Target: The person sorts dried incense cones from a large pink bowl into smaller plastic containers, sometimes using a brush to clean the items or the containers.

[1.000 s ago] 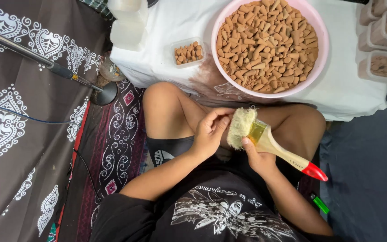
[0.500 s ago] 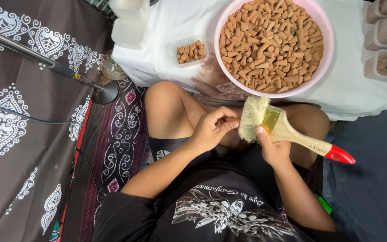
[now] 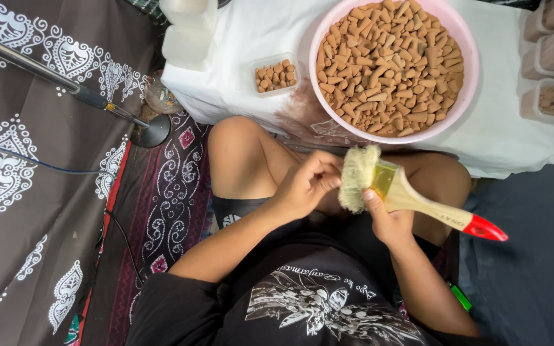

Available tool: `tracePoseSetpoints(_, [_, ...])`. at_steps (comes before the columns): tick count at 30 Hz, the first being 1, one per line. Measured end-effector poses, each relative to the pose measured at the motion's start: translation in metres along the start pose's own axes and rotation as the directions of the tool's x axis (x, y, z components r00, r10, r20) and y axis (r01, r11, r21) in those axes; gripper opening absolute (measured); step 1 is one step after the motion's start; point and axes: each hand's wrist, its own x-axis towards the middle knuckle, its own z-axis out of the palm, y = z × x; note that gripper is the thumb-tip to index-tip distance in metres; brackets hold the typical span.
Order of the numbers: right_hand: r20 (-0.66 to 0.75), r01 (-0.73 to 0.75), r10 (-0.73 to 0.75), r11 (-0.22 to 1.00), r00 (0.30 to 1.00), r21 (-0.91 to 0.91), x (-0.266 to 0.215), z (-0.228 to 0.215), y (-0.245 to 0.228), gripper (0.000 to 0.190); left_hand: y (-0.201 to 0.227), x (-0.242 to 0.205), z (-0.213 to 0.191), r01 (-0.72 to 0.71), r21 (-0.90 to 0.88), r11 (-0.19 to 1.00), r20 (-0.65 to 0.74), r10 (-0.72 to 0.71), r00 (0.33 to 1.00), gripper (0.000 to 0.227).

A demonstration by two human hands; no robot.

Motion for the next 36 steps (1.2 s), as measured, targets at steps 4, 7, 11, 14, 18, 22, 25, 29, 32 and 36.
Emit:
tracePoseSetpoints(4, [-0.024, 0.009, -0.008, 1.0, 1.0, 0.008, 0.011, 0.0, -0.017, 0.024, 0.001, 0.0, -0.001, -0.026, -0.014, 1.0, -0.011, 0.026, 1.0, 0.032])
tracePoseSetpoints(7, [0.086, -0.005, 0.005, 1.0, 0.996, -0.005, 0.005, 0.007, -0.023, 0.029, 0.0, 0.008, -0.008, -0.056, -0.062, 0.996, -0.092, 0.051, 0.994, 0.028])
tracePoseSetpoints(11, [-0.017, 0.002, -0.001, 0.998, 1.0, 0.056, 0.005, -0.006, -0.001, 0.028, -0.001, -0.003, 0.002, -0.072, 0.016, 0.997, 0.029, 0.072, 0.997, 0.035])
tracePoseSetpoints(14, [0.028, -0.029, 0.028, 0.999, 0.999, 0.031, -0.002, 0.005, -0.012, 0.03, 0.002, 0.007, -0.006, -0.076, 0.03, 0.997, -0.028, 0.077, 0.997, 0.033])
tracePoseSetpoints(18, [-0.01, -0.005, 0.006, 0.998, 1.0, 0.07, -0.014, 0.0, 0.012, 0.037, -0.001, 0.009, 0.001, -0.098, 0.015, 0.995, 0.002, 0.098, 0.995, 0.033])
tracePoseSetpoints(22, [-0.036, 0.042, -0.038, 0.994, 0.999, 0.099, -0.001, 0.003, -0.013, 0.035, 0.003, 0.005, 0.006, -0.089, 0.036, 0.995, 0.011, 0.089, 0.996, 0.033])
tracePoseSetpoints(25, [0.05, -0.065, 0.062, 0.996, 0.997, 0.064, -0.011, 0.004, 0.0, 0.035, 0.001, 0.013, 0.0, -0.096, 0.009, 0.995, -0.095, 0.097, 0.991, 0.027])
tracePoseSetpoints(29, [0.007, -0.026, 0.026, 1.0, 1.0, 0.0, -0.005, -0.009, 0.006, 0.034, 0.005, 0.003, 0.009, -0.084, 0.03, 0.996, 0.01, 0.083, 0.996, 0.033])
tracePoseSetpoints(32, [0.045, -0.064, 0.065, 0.997, 0.997, -0.032, -0.01, 0.005, -0.008, 0.033, 0.0, 0.011, -0.003, -0.071, 0.028, 0.997, -0.029, 0.072, 0.997, 0.031])
tracePoseSetpoints(36, [0.105, -0.137, 0.147, 0.986, 0.984, -0.09, -0.011, 0.011, -0.033, 0.033, -0.002, 0.026, -0.019, -0.046, -0.053, 0.998, -0.136, 0.038, 0.99, 0.021])
